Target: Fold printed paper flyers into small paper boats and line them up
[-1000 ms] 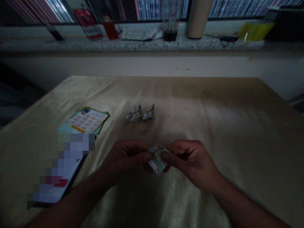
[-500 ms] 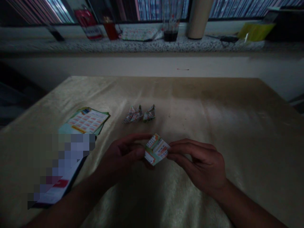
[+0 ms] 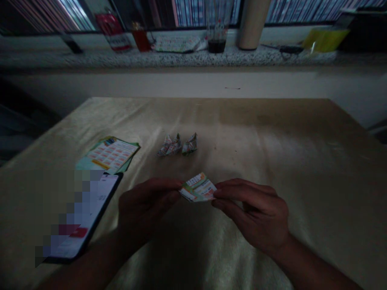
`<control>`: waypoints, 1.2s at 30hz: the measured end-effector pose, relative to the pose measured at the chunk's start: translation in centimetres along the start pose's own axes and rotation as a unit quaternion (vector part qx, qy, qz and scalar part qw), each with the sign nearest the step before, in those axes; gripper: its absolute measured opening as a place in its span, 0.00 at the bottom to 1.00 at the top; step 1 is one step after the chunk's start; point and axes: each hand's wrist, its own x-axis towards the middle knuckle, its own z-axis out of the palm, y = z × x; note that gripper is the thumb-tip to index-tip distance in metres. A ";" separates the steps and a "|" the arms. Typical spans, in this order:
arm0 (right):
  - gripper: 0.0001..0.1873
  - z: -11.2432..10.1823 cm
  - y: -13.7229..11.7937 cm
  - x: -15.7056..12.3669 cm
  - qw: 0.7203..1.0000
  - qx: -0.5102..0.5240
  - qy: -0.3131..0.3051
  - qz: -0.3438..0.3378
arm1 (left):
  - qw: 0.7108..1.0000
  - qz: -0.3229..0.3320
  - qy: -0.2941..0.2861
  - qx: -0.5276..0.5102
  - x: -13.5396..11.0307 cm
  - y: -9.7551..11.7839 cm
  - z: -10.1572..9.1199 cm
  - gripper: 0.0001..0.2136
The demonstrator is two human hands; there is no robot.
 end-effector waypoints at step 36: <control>0.11 1.4 0.9 -0.9 0.995 0.100 0.003 0.009 | 0.964 -0.202 -0.095 -0.142 -0.1 -0.1 1.2 0.04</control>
